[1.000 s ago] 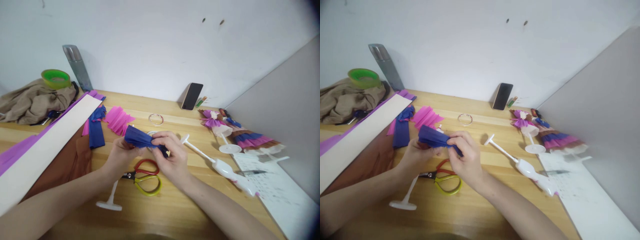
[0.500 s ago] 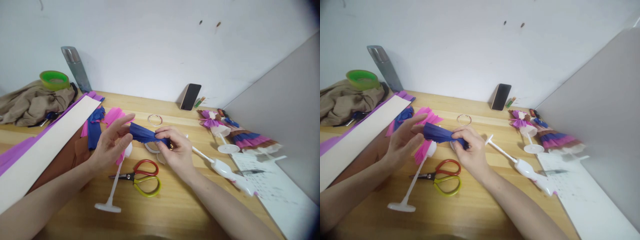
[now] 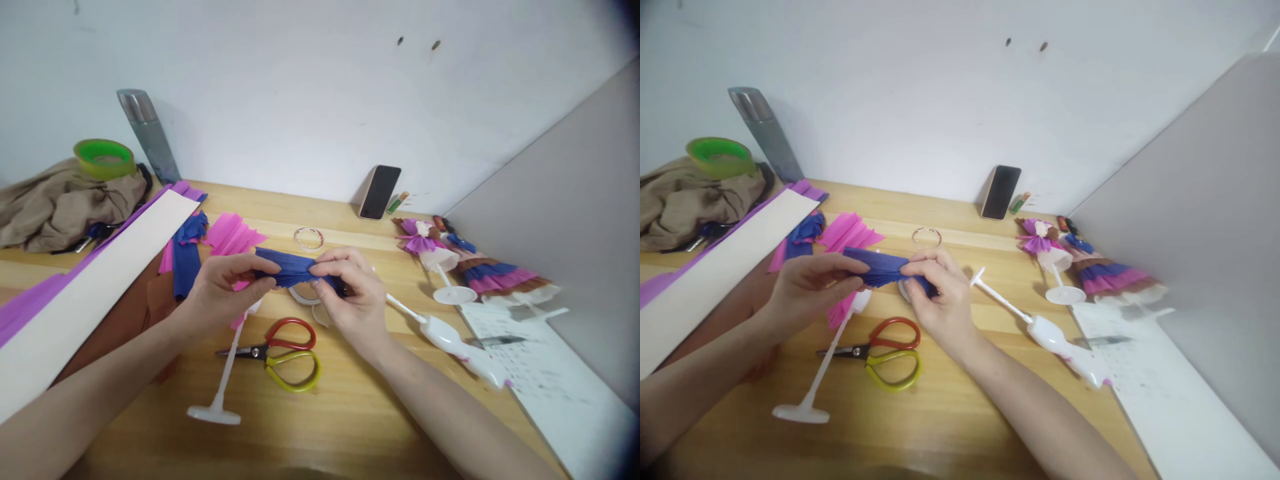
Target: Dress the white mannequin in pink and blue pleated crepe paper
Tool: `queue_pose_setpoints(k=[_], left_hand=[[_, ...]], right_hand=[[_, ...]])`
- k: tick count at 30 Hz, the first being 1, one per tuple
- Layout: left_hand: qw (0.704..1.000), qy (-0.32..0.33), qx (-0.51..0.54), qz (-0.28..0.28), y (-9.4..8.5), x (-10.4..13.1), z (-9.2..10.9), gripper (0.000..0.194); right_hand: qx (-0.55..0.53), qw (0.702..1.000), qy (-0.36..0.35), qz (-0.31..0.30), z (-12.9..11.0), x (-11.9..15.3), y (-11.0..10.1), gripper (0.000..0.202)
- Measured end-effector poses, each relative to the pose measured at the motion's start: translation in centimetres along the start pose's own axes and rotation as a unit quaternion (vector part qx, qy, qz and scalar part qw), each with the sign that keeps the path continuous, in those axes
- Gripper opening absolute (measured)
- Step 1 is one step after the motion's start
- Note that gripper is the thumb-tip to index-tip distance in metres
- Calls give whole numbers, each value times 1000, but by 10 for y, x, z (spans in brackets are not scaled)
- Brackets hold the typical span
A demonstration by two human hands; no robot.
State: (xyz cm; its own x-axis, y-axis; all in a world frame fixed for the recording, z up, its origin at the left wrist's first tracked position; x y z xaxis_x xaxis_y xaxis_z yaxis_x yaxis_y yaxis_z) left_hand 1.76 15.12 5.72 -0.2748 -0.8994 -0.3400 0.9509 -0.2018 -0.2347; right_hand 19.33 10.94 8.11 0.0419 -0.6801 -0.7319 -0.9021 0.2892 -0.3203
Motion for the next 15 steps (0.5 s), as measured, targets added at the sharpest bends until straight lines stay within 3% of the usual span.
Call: queue_pose_setpoints(k=[8,15], left_hand=[[994,-81,74,14,1,-2,-10,9],[994,-49,78,-59,8,-5,-9,42]], right_hand=[[-3,1000,-10,4,-1,0,0,21],[-36,996,78,10,19,1,-1,12]])
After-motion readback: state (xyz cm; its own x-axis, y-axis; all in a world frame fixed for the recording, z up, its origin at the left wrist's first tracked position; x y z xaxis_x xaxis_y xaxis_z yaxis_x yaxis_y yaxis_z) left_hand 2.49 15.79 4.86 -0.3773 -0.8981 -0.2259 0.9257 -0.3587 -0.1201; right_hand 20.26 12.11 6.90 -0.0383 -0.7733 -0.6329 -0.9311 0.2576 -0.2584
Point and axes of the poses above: each hand's wrist, its own x-axis away from the middle knuckle, its own y-axis out of the palm, z = x × y, the point moved 10 cm from there along -x, towards the middle knuckle, and after that the axes turned 2 degrees about -x, right-handed, at the moved point
